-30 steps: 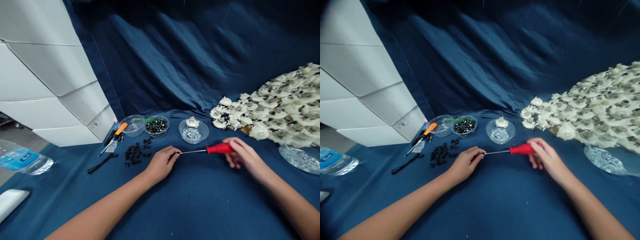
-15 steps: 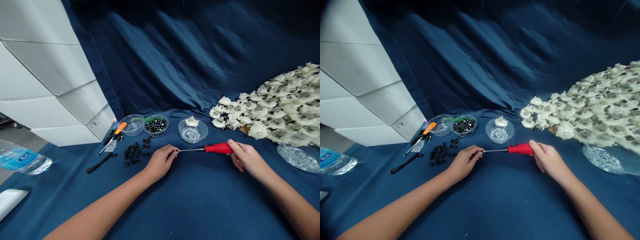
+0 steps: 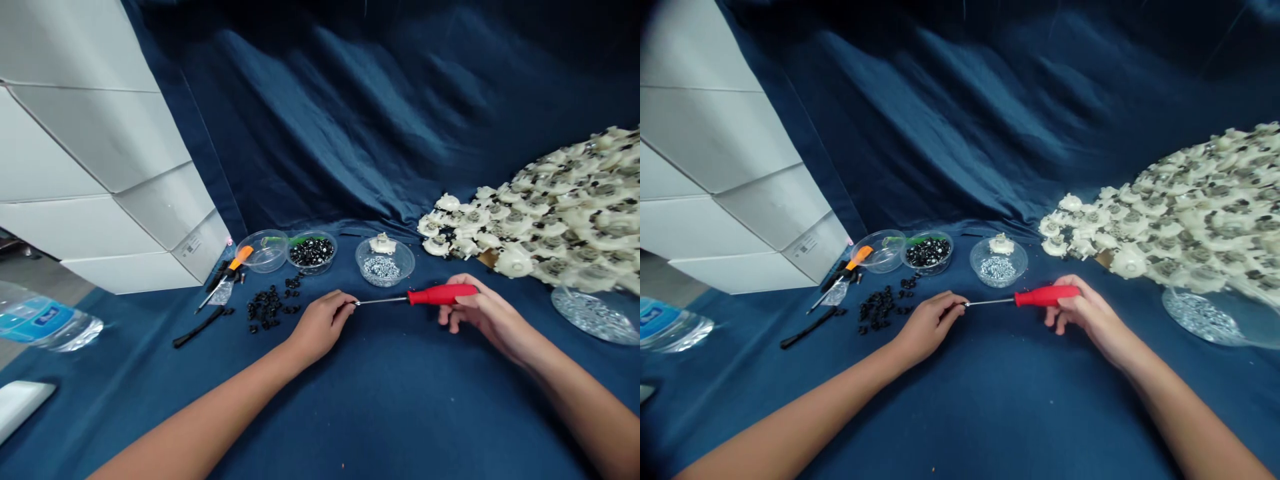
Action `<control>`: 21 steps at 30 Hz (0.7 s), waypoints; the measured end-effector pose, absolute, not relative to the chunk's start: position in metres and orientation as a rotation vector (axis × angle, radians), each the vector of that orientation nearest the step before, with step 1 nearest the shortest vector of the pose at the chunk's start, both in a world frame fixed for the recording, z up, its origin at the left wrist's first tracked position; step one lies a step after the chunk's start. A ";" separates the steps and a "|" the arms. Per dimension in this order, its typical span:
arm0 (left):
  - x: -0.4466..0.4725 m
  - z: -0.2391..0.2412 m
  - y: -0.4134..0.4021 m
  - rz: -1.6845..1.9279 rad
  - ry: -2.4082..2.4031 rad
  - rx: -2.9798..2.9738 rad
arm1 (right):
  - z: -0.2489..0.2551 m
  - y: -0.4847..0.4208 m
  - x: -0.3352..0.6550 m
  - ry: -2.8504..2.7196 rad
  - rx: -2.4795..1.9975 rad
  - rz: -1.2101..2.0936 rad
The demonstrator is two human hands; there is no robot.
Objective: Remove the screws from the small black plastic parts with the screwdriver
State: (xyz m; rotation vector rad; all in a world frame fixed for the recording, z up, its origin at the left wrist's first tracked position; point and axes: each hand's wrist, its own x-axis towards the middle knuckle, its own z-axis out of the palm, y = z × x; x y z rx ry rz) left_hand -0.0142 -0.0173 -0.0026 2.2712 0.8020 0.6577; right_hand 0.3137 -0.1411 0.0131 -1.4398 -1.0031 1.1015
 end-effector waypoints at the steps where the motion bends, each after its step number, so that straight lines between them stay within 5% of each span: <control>1: -0.014 -0.003 -0.017 0.658 0.798 2.271 | 0.012 -0.141 0.315 -1.004 -1.464 1.099; 21: -0.014 -0.002 -0.018 0.664 0.797 2.276 | 0.010 -0.142 0.315 -1.021 -1.535 1.054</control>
